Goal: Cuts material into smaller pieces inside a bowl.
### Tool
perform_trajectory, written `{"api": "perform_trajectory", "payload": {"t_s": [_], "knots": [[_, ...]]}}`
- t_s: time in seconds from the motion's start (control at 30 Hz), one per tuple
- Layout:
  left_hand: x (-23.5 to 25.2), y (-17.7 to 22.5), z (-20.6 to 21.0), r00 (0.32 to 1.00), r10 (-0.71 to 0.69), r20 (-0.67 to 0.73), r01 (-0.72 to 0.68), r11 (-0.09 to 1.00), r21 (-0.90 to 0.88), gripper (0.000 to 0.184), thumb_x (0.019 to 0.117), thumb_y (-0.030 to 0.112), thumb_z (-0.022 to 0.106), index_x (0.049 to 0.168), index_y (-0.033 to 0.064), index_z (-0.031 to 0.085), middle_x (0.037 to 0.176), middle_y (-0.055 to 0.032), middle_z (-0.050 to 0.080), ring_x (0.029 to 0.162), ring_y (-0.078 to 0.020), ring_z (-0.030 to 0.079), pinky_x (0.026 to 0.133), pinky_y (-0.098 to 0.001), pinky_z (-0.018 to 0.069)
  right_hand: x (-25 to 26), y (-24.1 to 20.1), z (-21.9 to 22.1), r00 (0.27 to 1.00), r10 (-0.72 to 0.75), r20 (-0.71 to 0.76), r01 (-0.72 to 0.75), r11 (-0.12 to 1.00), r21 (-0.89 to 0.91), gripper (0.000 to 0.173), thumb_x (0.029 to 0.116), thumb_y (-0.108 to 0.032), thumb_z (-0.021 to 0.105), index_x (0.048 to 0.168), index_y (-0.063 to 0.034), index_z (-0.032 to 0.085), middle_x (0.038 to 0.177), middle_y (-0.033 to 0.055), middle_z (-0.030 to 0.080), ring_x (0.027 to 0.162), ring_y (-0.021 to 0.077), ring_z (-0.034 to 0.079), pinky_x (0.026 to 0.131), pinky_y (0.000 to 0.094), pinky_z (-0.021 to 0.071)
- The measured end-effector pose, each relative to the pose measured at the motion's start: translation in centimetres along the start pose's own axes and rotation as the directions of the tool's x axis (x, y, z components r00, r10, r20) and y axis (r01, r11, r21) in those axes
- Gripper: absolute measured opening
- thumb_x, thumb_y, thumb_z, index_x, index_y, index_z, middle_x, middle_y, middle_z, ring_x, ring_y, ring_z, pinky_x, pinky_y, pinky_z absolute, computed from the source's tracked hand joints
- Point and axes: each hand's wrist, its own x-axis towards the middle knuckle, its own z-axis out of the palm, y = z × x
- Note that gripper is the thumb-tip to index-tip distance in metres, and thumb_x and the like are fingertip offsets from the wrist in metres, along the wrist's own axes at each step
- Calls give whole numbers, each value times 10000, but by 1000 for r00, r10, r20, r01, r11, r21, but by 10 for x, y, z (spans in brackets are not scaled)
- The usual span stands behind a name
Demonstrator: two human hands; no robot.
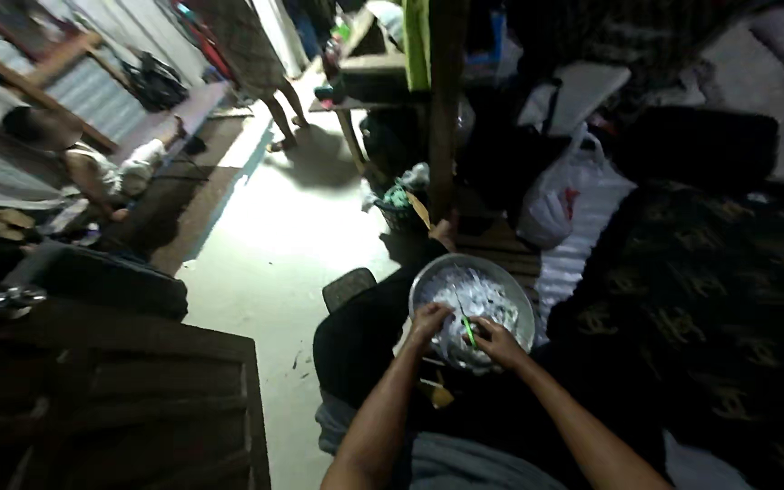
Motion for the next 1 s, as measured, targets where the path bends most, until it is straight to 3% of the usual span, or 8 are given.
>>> {"api": "perform_trajectory", "payload": {"t_s": [0.2, 0.57, 0.67, 0.77, 0.9, 1.0], "knots": [[0, -5, 1, 999, 12, 33, -12, 1000, 5, 201, 1028, 139, 585, 1083, -40, 659, 874, -56, 653, 730, -85, 581, 706, -271, 510, 1, 8, 0, 999, 31, -12, -30, 997, 75, 415, 979, -123, 672, 1348, 44, 583, 1110, 229, 690, 912, 274, 703, 880, 431, 574], [1, -8, 6, 999, -28, 41, 29, 999, -30, 209, 1038, 161, 581, 1084, -29, 654, 843, -40, 648, 699, -71, 571, 677, -254, 499, -5, 9, 0, 999, 6, -49, 2, 984, 177, 367, 954, -84, 667, 1290, 48, 606, 998, 161, 707, 797, 175, 695, 780, 333, 586], [0, -6, 5, 999, -7, 32, 8, 999, -35, 198, 1034, 148, 581, 1077, -31, 655, 825, -33, 648, 676, -61, 561, 655, -239, 488, -3, 9, 1, 997, -18, -71, 30, 984, 175, 350, 958, -46, 646, 1288, 65, 603, 1031, 177, 696, 801, 175, 695, 784, 328, 594], [-5, 5, 6, 1000, -12, -6, 12, 1000, -3, 196, 1027, 127, 589, 1090, -46, 654, 825, -32, 635, 660, -57, 545, 635, -235, 480, -7, 1, -4, 998, -24, -62, 29, 997, 74, 367, 985, -87, 626, 1314, 71, 594, 1078, 223, 678, 849, 238, 687, 823, 399, 581], [-9, 14, 7, 996, -51, -73, 50, 999, -13, 210, 1032, 118, 587, 1128, -59, 647, 860, -64, 645, 692, -75, 560, 657, -247, 493, -7, -1, -10, 999, 16, 42, -19, 998, 61, 424, 998, -160, 625, 1366, 43, 567, 1207, 230, 642, 931, 226, 684, 870, 370, 574], [-6, 4, 5, 998, -22, -67, 21, 999, -24, 206, 1038, 159, 584, 1119, -17, 652, 867, -54, 648, 714, -92, 573, 689, -275, 511, -7, 5, -7, 995, 2, 100, -12, 995, 95, 452, 981, -205, 653, 1358, 32, 573, 1135, 203, 675, 928, 204, 676, 882, 369, 556]]}}
